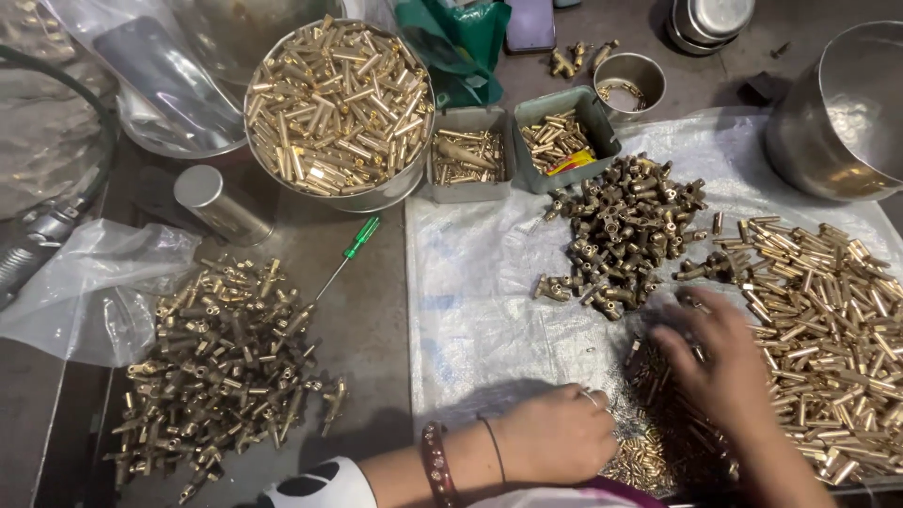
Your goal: The person sorts small brass components on a workbench, picking individual pieces one at a time, turning them over and placing them into separate piles and small bins by type. A second person pours additional brass parts from a metal bowl onto the table mid-episode.
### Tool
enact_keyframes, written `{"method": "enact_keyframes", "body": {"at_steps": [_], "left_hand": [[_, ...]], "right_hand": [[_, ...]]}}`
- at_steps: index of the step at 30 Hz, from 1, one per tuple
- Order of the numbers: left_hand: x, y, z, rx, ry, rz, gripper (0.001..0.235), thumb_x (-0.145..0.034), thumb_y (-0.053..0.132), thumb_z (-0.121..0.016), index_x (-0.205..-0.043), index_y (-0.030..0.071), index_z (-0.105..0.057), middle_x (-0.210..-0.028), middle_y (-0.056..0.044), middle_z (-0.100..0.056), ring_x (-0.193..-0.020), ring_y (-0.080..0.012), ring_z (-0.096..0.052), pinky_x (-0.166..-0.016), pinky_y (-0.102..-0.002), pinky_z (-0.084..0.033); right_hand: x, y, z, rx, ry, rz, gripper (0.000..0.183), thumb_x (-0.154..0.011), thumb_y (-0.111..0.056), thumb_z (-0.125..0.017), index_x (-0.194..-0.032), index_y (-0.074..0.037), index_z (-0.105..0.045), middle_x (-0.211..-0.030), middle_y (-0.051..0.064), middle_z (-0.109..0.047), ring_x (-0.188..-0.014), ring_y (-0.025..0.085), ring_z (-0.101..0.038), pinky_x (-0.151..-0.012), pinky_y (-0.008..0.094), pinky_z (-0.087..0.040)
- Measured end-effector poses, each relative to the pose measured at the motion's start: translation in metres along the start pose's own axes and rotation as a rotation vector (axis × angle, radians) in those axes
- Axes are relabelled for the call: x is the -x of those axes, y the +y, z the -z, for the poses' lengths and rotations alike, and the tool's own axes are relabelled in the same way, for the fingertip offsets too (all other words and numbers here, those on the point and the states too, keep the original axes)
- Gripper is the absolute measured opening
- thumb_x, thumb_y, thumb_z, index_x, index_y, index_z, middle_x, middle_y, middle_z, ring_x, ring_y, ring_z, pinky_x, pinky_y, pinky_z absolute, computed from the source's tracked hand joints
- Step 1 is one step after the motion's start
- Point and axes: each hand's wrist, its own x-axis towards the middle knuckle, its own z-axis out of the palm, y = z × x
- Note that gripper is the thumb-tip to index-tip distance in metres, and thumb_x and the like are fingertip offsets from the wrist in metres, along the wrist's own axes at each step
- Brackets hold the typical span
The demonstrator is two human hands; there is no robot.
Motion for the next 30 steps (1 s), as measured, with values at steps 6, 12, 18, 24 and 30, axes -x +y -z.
{"method": "enact_keyframes", "body": {"at_steps": [6,12,18,24,30], "left_hand": [[0.005,-0.014,0.01,0.664,-0.068,0.725,0.029,-0.081,-0.001,-0.061,-0.102,0.007,-0.079,-0.102,-0.01,-0.076,-0.088,-0.0232,-0.07,-0.081,-0.037,-0.054],[0.001,-0.024,0.022,0.884,0.113,1.261,0.054,-0.08,0.0,-0.068,-0.132,0.009,-0.056,-0.109,-0.003,-0.071,-0.083,-0.0163,-0.068,-0.074,-0.031,-0.055],[0.041,-0.037,-0.055,1.279,0.379,1.136,0.034,-0.082,-0.009,-0.059,-0.114,-0.002,-0.071,-0.099,-0.009,-0.073,-0.081,-0.0128,-0.065,-0.066,-0.026,-0.055],[0.04,-0.039,-0.051,1.21,0.446,1.047,0.035,-0.081,-0.011,-0.06,-0.112,0.001,-0.068,-0.103,-0.006,-0.073,-0.089,-0.0065,-0.068,-0.077,-0.022,-0.057],[0.035,-0.044,-0.04,1.338,0.274,1.134,0.023,-0.092,-0.001,-0.062,-0.113,0.003,-0.072,-0.095,-0.005,-0.07,-0.072,-0.0069,-0.062,-0.059,-0.023,-0.054]], "right_hand": [[-0.007,0.049,-0.007,0.326,0.111,-0.134,0.038,-0.086,-0.027,-0.072,-0.123,-0.017,-0.074,-0.132,0.012,-0.065,-0.118,0.035,-0.061,-0.1,0.046,-0.052],[-0.024,-0.022,0.017,-0.061,-0.006,-0.315,0.028,-0.094,-0.029,-0.068,-0.118,-0.014,-0.074,-0.112,0.011,-0.074,-0.101,0.032,-0.071,-0.089,0.043,-0.056],[-0.011,-0.043,0.006,0.027,-0.317,-0.203,0.039,-0.084,-0.027,-0.069,-0.122,-0.016,-0.072,-0.109,0.007,-0.071,-0.097,0.029,-0.07,-0.079,0.04,-0.057],[0.0,-0.032,-0.017,0.288,-0.326,0.058,0.038,-0.073,-0.017,-0.068,-0.111,-0.017,-0.073,-0.107,0.004,-0.068,-0.103,0.028,-0.065,-0.084,0.04,-0.056],[-0.013,-0.043,-0.024,0.348,-0.374,0.083,0.042,-0.074,-0.019,-0.069,-0.116,-0.015,-0.071,-0.116,0.004,-0.066,-0.106,0.026,-0.062,-0.084,0.039,-0.055]]}}
